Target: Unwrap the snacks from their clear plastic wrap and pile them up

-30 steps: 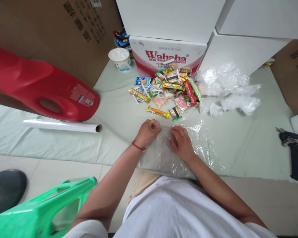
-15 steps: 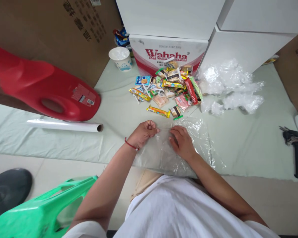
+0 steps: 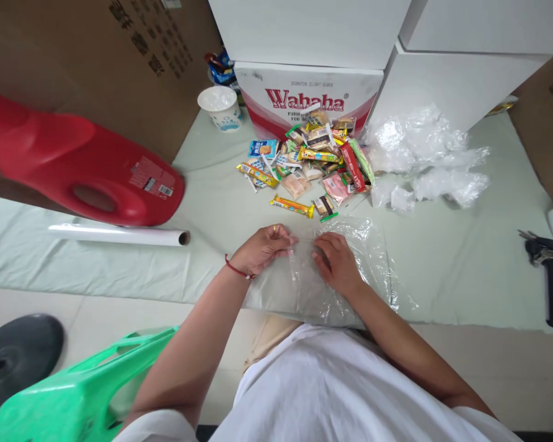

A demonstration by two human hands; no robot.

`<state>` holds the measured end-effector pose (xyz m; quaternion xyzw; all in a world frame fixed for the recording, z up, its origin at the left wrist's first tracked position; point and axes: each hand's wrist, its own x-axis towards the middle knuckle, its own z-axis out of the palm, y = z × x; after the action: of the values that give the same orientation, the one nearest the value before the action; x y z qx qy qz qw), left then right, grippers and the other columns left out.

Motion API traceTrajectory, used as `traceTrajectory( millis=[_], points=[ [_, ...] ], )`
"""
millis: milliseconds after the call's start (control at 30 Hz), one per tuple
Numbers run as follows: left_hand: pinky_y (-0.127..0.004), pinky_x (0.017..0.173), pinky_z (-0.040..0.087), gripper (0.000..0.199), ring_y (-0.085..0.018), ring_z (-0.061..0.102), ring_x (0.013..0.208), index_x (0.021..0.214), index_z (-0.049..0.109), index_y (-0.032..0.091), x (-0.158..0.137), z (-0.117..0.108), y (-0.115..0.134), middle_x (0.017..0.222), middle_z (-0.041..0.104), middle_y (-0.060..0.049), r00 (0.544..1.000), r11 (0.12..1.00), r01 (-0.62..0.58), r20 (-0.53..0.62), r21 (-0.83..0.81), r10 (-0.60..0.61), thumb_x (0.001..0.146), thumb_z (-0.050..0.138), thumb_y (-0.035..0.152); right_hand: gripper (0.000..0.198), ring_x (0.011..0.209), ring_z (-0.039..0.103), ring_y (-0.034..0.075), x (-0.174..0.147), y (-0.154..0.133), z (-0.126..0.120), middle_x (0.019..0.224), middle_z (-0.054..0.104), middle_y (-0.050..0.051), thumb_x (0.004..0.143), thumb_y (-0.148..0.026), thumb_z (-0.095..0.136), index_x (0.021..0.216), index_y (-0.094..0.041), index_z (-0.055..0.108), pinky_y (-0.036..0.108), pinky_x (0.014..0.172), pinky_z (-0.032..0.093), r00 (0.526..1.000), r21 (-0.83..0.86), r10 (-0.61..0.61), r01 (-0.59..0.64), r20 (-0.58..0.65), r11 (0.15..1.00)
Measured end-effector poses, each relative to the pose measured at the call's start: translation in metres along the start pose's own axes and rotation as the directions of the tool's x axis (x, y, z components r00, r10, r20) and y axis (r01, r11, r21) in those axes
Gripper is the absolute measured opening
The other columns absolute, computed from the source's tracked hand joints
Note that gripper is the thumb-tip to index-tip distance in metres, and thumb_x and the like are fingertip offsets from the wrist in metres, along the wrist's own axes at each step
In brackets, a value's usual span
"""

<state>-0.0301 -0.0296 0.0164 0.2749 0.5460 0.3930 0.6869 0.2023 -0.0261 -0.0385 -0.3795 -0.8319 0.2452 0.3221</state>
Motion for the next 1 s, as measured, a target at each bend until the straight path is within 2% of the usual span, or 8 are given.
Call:
traceTrajectory(
  millis=[100,267,433,533,600,700,800,1000],
  points=[
    [-0.029,0.075,0.057,0.051,-0.02,0.074,0.093,0.067,0.05,0.017,0.002,0.003,-0.001,0.103,0.075,-0.007,1.0,0.999,0.019,-0.003,-0.046,-0.019,0.052,0.097,0.029,0.023,0.124,0.055,0.031,0.0,0.0,0.0,0.121,0.069,0.013,0.102,-0.027,0.055,0.12,-0.02,0.069,0.055,0.109,0.051,1.0,0.002,0.005,-0.005,-0.003,1.0],
    [-0.019,0.052,0.04,0.048,-0.012,0.065,0.062,0.061,0.048,0.019,0.009,-0.003,-0.004,0.062,0.067,0.0,0.989,0.994,-0.069,-0.125,0.083,0.079,0.053,0.094,0.029,0.021,0.122,0.055,0.03,0.0,0.001,0.001,0.118,0.07,0.013,0.103,-0.026,0.055,0.117,-0.019,0.069,0.053,0.109,0.051,1.0,0.001,-0.018,0.018,-0.024,1.0],
    [-0.019,0.051,0.042,0.043,-0.008,0.056,0.053,0.07,0.057,0.018,0.004,-0.011,0.003,0.061,0.064,0.003,0.978,0.998,-0.067,-0.196,0.015,0.068,0.051,0.095,0.024,0.021,0.124,0.055,0.03,-0.001,0.003,0.001,0.119,0.069,0.013,0.102,-0.026,0.055,0.116,-0.02,0.07,0.055,0.109,0.051,1.0,0.008,0.001,-0.001,-0.006,1.0],
    [-0.018,0.048,0.04,0.038,-0.007,0.055,0.052,0.08,0.067,0.016,-0.001,-0.014,0.004,0.066,0.066,0.001,0.987,0.999,-0.014,-0.162,-0.051,0.006,0.054,0.094,0.025,0.022,0.124,0.054,0.03,-0.001,0.003,0.001,0.119,0.069,0.012,0.102,-0.025,0.055,0.116,-0.02,0.071,0.055,0.11,0.05,1.0,0.008,0.01,-0.01,0.001,1.0],
    [-0.017,0.041,0.03,0.037,-0.004,0.047,0.045,0.088,0.072,0.014,-0.003,-0.016,0.001,0.065,0.065,0.0,0.99,0.996,0.044,-0.131,-0.073,-0.053,0.058,0.091,0.026,0.022,0.124,0.054,0.03,-0.001,0.003,0.002,0.119,0.069,0.012,0.102,-0.024,0.054,0.115,-0.02,0.071,0.054,0.109,0.051,1.0,0.004,0.002,-0.002,-0.007,1.0],
    [-0.017,0.036,0.016,0.037,-0.001,0.03,0.036,0.092,0.074,0.013,-0.005,-0.018,-0.009,0.055,0.056,0.004,0.987,0.987,0.125,-0.091,-0.1,-0.134,0.062,0.087,0.029,0.022,0.123,0.054,0.03,-0.001,0.003,0.002,0.118,0.069,0.012,0.102,-0.023,0.054,0.115,-0.02,0.071,0.053,0.109,0.051,1.0,0.003,-0.008,0.008,-0.011,1.0],
    [-0.017,0.036,0.012,0.042,0.0,0.024,0.034,0.096,0.074,0.013,-0.006,-0.014,-0.017,0.05,0.047,0.009,0.981,0.975,0.19,-0.024,-0.116,-0.194,0.062,0.089,0.032,0.022,0.123,0.055,0.03,0.0,0.003,0.002,0.119,0.069,0.012,0.101,-0.022,0.055,0.114,-0.021,0.072,0.054,0.109,0.051,1.0,0.009,0.004,-0.004,-0.006,1.0],
    [-0.019,0.038,0.008,0.055,0.0,0.021,0.036,0.094,0.071,0.014,-0.01,0.011,-0.017,0.048,0.039,0.012,0.986,0.979,0.166,0.003,-0.114,-0.167,0.056,0.096,0.045,0.03,0.125,0.052,0.029,-0.001,0.0,-0.001,0.121,0.068,0.012,0.102,-0.021,0.053,0.127,-0.019,0.07,0.051,0.111,0.049,0.999,-0.035,-0.01,0.011,0.039,0.999]
  ],
)
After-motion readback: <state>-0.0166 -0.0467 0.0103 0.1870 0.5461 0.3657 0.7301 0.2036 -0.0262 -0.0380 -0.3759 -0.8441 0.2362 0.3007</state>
